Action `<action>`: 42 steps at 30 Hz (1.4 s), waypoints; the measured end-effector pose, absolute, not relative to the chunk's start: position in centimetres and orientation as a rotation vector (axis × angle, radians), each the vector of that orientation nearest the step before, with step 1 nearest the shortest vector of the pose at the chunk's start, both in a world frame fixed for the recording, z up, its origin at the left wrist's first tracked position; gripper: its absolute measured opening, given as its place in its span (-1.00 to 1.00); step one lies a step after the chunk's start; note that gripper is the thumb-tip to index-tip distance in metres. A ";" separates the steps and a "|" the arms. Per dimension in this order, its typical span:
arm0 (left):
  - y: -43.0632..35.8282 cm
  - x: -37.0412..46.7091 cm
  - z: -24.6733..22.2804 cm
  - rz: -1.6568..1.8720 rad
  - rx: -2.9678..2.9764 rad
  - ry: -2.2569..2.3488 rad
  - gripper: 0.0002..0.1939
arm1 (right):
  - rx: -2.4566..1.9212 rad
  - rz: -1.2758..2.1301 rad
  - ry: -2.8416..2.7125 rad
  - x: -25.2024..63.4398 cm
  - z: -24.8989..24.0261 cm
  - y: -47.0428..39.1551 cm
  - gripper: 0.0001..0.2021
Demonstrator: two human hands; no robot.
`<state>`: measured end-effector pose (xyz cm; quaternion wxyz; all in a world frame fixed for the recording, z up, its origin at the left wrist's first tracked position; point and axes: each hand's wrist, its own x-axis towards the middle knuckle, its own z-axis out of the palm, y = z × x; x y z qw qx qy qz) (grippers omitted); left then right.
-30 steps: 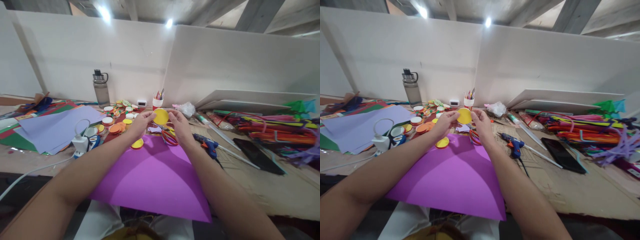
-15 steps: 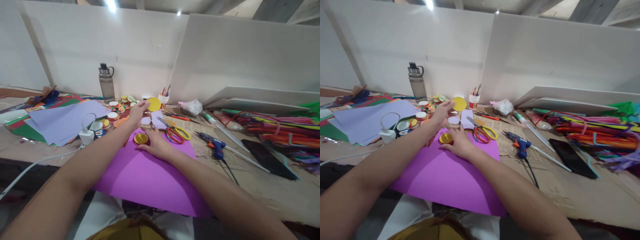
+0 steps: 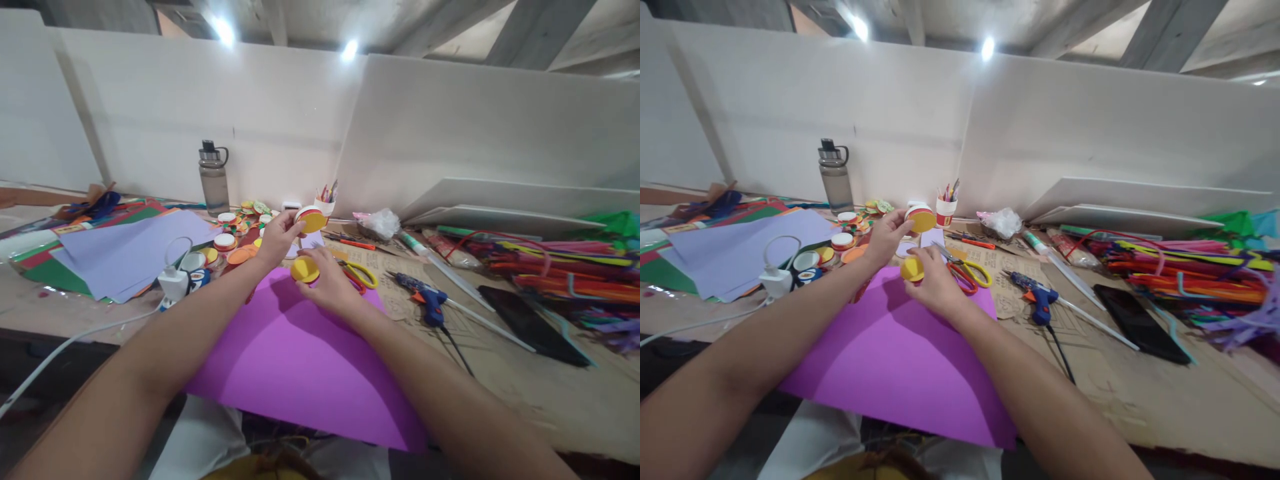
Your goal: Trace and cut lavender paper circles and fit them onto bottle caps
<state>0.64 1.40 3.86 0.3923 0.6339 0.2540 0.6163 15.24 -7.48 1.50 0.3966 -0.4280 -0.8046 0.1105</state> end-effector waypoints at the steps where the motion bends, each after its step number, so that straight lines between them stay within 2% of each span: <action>1: 1.4 0.7 3.8 1.553 1.575 0.605 -0.69 | -1.107 0.277 -2.002 15.6 1.7 -7.3 -0.48; 7: 1.3 1.1 3.6 1.443 1.447 0.477 -0.55 | -1.288 0.441 -2.077 16.5 2.7 -7.4 -0.59; 10: 1.1 1.2 3.6 1.398 1.406 0.421 -0.58 | -1.242 0.581 -2.202 16.4 2.8 -7.6 -0.61; 12: 0.9 1.3 3.7 1.370 1.373 0.378 -0.60 | -1.289 0.608 -2.040 16.5 2.8 -7.2 -0.65; 15: 0.4 1.5 3.9 1.310 1.353 0.335 -0.57 | -1.399 0.510 -1.551 17.2 2.9 -6.1 -0.64; 17: 0.0 1.8 3.9 1.257 1.358 0.321 -0.54 | -1.291 0.441 -1.386 17.8 3.2 -5.6 -0.58; 20: -0.4 2.0 4.0 1.188 1.381 0.318 -0.52 | -1.060 0.448 -1.411 18.4 3.7 -5.6 -0.65; 23: -0.6 2.1 4.1 1.161 1.432 0.333 -0.54 | -1.027 0.378 -1.445 18.6 4.0 -5.9 -0.76; 26: -0.5 1.9 4.2 1.182 1.518 0.384 -0.53 | -1.061 0.340 -1.449 18.6 3.9 -5.9 -0.76; 32: -0.2 1.8 4.6 1.225 1.600 0.525 -0.52 | -1.075 0.471 -1.445 18.7 3.8 -5.6 -0.77; 38: -0.1 1.5 4.3 1.212 1.639 0.475 -0.61 | -1.073 0.447 -1.459 18.7 4.0 -5.9 -0.78; 42: -0.2 1.3 4.3 1.180 1.640 0.445 -0.56 | -1.096 0.440 -1.460 18.7 4.1 -6.1 -0.77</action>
